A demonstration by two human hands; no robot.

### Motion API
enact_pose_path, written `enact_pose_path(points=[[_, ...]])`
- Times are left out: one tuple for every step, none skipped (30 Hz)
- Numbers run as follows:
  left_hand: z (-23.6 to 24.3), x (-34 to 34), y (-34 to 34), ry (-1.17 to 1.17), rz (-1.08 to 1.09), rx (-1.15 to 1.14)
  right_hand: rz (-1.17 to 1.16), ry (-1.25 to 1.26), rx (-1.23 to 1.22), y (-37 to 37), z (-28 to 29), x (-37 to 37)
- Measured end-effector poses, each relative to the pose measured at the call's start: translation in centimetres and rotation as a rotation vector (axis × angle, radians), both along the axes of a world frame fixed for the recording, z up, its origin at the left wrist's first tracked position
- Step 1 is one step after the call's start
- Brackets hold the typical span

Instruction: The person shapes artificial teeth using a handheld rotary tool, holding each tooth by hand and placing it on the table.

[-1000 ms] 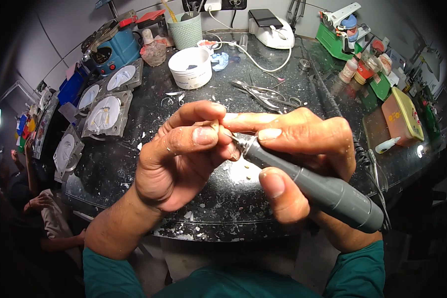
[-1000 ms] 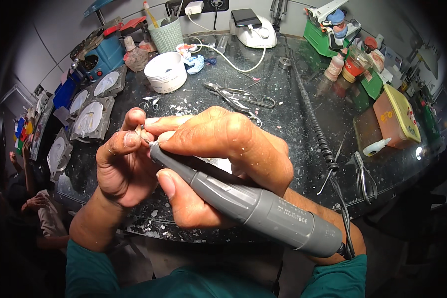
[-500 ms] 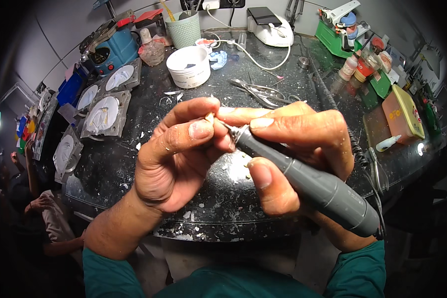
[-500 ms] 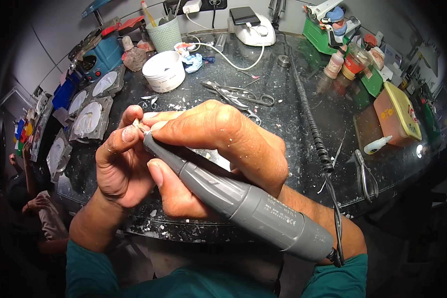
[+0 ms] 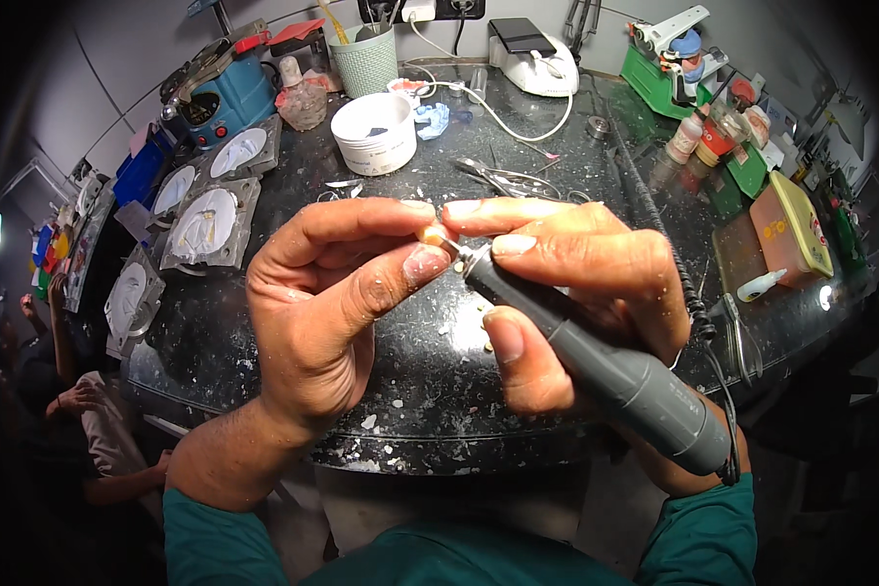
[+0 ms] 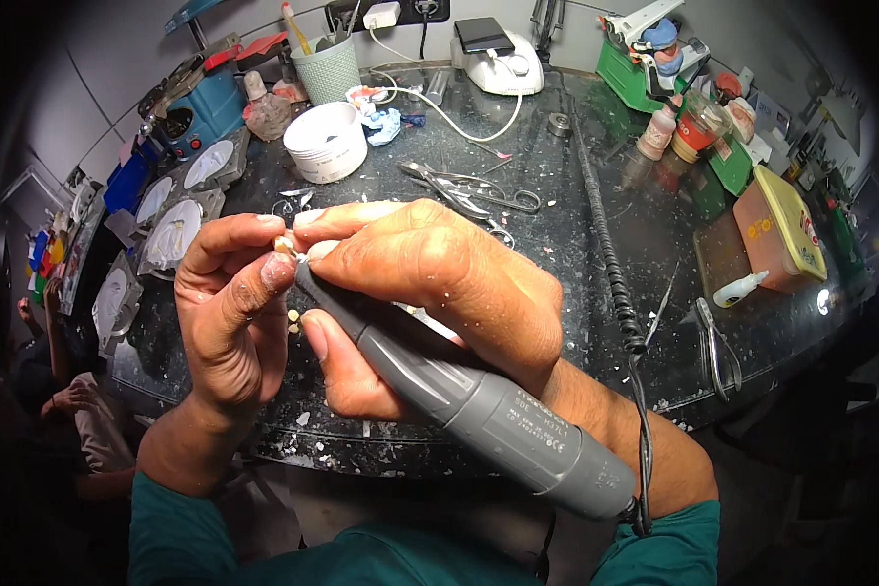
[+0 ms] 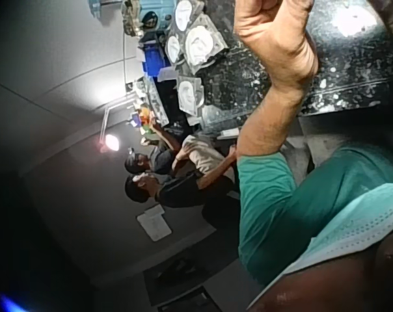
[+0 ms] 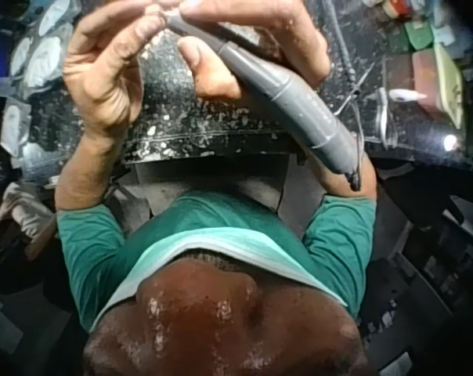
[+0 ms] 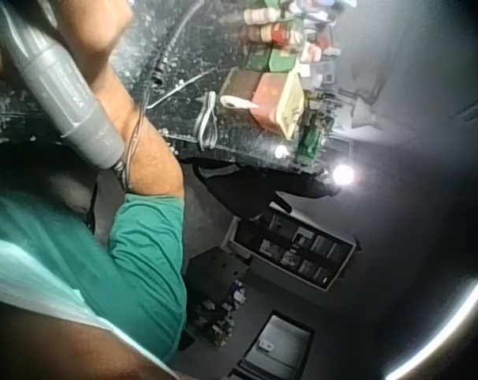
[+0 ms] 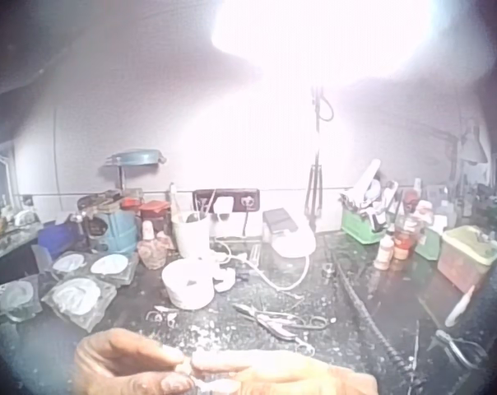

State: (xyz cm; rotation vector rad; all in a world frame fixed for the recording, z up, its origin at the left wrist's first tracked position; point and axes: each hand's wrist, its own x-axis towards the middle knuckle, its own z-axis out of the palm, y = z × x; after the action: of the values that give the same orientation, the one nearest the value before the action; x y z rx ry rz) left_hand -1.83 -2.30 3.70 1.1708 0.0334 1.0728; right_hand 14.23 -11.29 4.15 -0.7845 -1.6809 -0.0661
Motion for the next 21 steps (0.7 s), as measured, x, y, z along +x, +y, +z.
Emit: enact_pose_path(points=[[0.0, 0.0, 0.0, 0.002, 0.000, 0.010, -0.006, -0.007, 0.002, 0.1, -0.1, 0.0], [-0.1, 0.0, 0.0, 0.003, 0.001, 0.010, -0.007, -0.008, 0.025, 0.3, -0.2, 0.1], [-0.2, -0.1, 0.1, 0.005, 0.006, 0.024, -0.008, -0.008, 0.036, 0.4, -0.3, 0.1], [-0.2, -0.1, 0.1, 0.007, 0.009, 0.037, -0.009, -0.009, 0.047, 0.6, -0.4, 0.1], [-0.2, -0.1, 0.1, 0.006, 0.009, 0.037, 0.012, -0.022, 0.082, 0.7, -0.4, 0.1], [-0.2, 0.0, 0.0, -0.003, 0.008, 0.033, 0.023, -0.028, 0.100, 0.8, -0.4, 0.1], [-0.2, 0.0, 0.0, -0.012, 0.007, 0.028, 0.033, -0.035, 0.117, 0.9, -0.4, 0.2], [-0.2, 0.0, 0.0, -0.013, 0.006, 0.028, 0.024, -0.033, 0.131, 0.9, -0.4, 0.2], [-0.2, 0.0, -0.1, -0.009, -0.002, 0.029, 0.019, -0.033, 0.139, 1.0, -0.4, 0.3], [-0.1, 0.0, 0.0, -0.005, -0.007, 0.032, 0.017, -0.032, 0.147, 1.1, -0.5, 0.3], [-0.2, -0.1, 0.0, -0.004, -0.005, 0.032, 0.046, -0.040, 0.155, 1.2, -0.5, 0.4], [-0.2, -0.2, 0.1, -0.007, -0.003, 0.038, 0.061, -0.044, 0.160, 1.2, -0.5, 0.3], [-0.3, -0.1, 0.1, -0.010, -0.002, 0.043, 0.076, -0.049, 0.163, 1.2, -0.5, 0.3], [-0.3, -0.1, 0.1, -0.010, -0.002, 0.043, 0.056, -0.034, 0.156, 1.2, -0.5, 0.2], [-0.3, -0.1, 0.0, -0.016, -0.011, 0.024, 0.047, -0.026, 0.153, 1.3, -0.5, 0.2], [-0.2, 0.0, -0.1, -0.025, -0.022, 0.005, 0.036, -0.021, 0.150, 1.3, -0.5, 0.2], [-0.2, 0.0, 0.0, -0.026, -0.023, 0.006, 0.055, -0.024, 0.165, 1.3, -0.5, 0.3], [-0.2, -0.1, 0.0, -0.027, -0.036, -0.004, 0.064, -0.026, 0.173, 1.3, -0.5, 0.3], [-0.2, -0.1, 0.1, -0.026, -0.047, -0.014, 0.074, -0.027, 0.180, 1.4, -0.6, 0.3], [-0.2, -0.1, 0.0, -0.026, -0.047, -0.014, 0.065, -0.022, 0.179, 1.3, -0.6, 0.3], [-0.2, -0.1, 0.0, -0.021, -0.048, -0.035, 0.060, -0.020, 0.178, 1.4, -0.7, 0.3]])
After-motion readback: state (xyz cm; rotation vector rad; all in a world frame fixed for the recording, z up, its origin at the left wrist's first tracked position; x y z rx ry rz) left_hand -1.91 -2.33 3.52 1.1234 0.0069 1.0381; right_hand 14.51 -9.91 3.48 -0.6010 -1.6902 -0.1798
